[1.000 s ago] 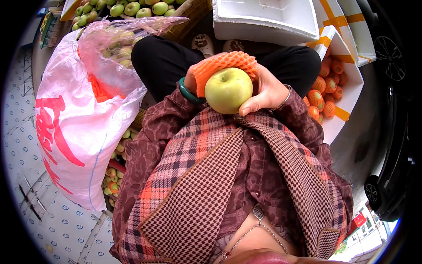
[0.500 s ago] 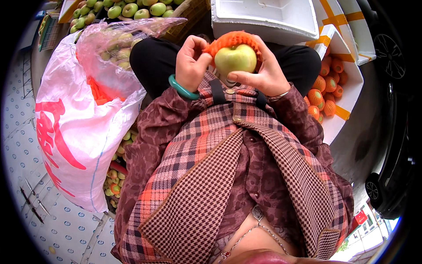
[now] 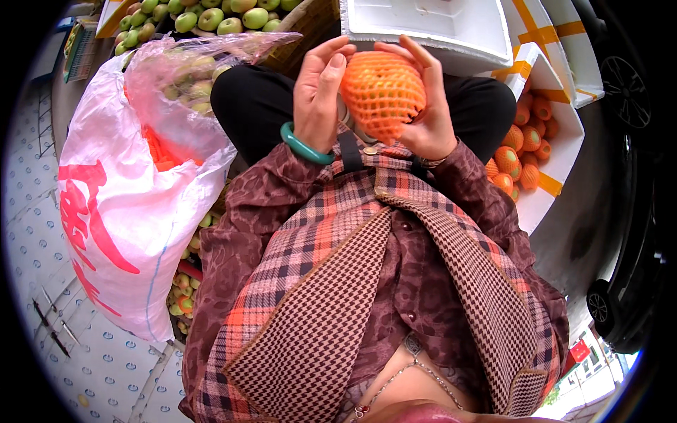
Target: The person sits on the ground and wraps green apples in orange foam nets. They pick apples from a large sack, stretch the nets over them, and place the wrapped apples into a white styrofoam box.
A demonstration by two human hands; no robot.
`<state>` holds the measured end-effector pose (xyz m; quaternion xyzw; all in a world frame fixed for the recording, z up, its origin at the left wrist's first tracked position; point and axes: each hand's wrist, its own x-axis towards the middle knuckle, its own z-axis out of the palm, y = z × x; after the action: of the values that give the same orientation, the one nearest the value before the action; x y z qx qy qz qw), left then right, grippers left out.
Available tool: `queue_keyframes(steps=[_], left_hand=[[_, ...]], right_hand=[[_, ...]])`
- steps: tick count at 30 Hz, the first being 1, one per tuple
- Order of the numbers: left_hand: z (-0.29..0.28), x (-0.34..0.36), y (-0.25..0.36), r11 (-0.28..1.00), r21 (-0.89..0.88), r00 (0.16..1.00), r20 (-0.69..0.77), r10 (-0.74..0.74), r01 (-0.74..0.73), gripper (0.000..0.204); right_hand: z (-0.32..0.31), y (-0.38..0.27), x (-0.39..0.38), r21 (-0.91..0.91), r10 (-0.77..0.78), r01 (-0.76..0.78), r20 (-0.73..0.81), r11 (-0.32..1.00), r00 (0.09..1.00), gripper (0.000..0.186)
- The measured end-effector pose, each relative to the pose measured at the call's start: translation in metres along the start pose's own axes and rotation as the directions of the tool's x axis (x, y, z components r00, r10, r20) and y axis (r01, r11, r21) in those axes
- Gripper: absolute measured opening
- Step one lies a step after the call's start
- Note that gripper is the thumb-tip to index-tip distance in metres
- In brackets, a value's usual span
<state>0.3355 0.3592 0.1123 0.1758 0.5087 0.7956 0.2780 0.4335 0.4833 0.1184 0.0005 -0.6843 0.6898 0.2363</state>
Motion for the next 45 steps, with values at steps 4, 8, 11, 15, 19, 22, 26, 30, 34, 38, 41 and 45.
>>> queue_keyframes(steps=[4, 8, 11, 15, 19, 22, 26, 30, 34, 38, 41, 45], left_hand=[[0.02, -0.005, 0.01, 0.945, -0.291, 0.987, -0.022, -0.162, 0.149, 0.034], [0.023, -0.005, 0.006, 0.97, -0.194, 0.983, -0.084, -0.163, 0.144, 0.043], [0.02, -0.004, 0.004, 0.976, -0.168, 0.98, -0.112, -0.162, 0.142, 0.04], [0.002, 0.008, -0.004, 0.941, -0.306, 0.958, -0.198, -0.209, 0.143, 0.031], [-0.004, 0.018, -0.01, 0.957, -0.287, 0.919, -0.364, -0.151, 0.043, 0.024], [0.004, 0.015, -0.016, 0.995, -0.1, 0.937, -0.35, -0.006, -0.031, 0.026], [0.013, 0.007, -0.026, 0.995, 0.023, 0.966, -0.242, 0.095, -0.092, 0.035], [0.012, 0.008, -0.028, 0.969, 0.168, 0.958, -0.193, 0.21, -0.178, 0.029], [0.009, 0.01, -0.024, 0.96, 0.2, 0.956, -0.181, 0.233, -0.196, 0.028], [0.01, 0.011, -0.021, 0.919, 0.285, 0.936, -0.141, 0.322, -0.274, 0.027], [0.009, 0.008, -0.026, 0.877, 0.381, 0.928, -0.111, 0.357, -0.292, 0.031], [0.015, 0.005, -0.026, 0.861, 0.397, 0.921, -0.089, 0.38, -0.317, 0.029]], right_hand=[[0.012, -0.001, -0.003, -0.202, -0.018, 0.019, 0.006, 0.979, 1.0, 0.088], [0.015, 0.0, -0.004, -0.292, 0.009, -0.018, -0.034, 0.956, 0.999, 0.086], [0.015, 0.0, -0.002, -0.18, 0.108, -0.11, -0.025, 0.977, 0.994, 0.087], [0.006, -0.001, 0.0, 0.311, 0.336, -0.315, -0.015, 0.897, 0.942, 0.083], [0.018, 0.003, -0.003, 0.422, 0.421, -0.341, -0.111, 0.84, 0.9, 0.074], [0.044, 0.01, -0.002, 0.127, 0.293, -0.272, -0.184, 0.954, 0.938, 0.071], [0.033, 0.043, 0.002, -0.042, 0.153, -0.174, -0.314, 0.984, 0.937, 0.053], [0.027, 0.034, 0.002, -0.043, 0.162, -0.187, -0.336, 0.981, 0.928, 0.041], [0.029, 0.037, -0.002, 0.061, 0.182, -0.171, -0.36, 0.983, 0.915, 0.04], [0.035, 0.029, 0.0, 0.372, 0.385, -0.246, -0.365, 0.895, 0.848, 0.044], [0.033, 0.023, 0.002, 0.356, 0.452, -0.321, -0.395, 0.878, 0.8, 0.047], [0.018, 0.02, 0.007, 0.129, 0.308, -0.279, -0.407, 0.952, 0.86, 0.046]])
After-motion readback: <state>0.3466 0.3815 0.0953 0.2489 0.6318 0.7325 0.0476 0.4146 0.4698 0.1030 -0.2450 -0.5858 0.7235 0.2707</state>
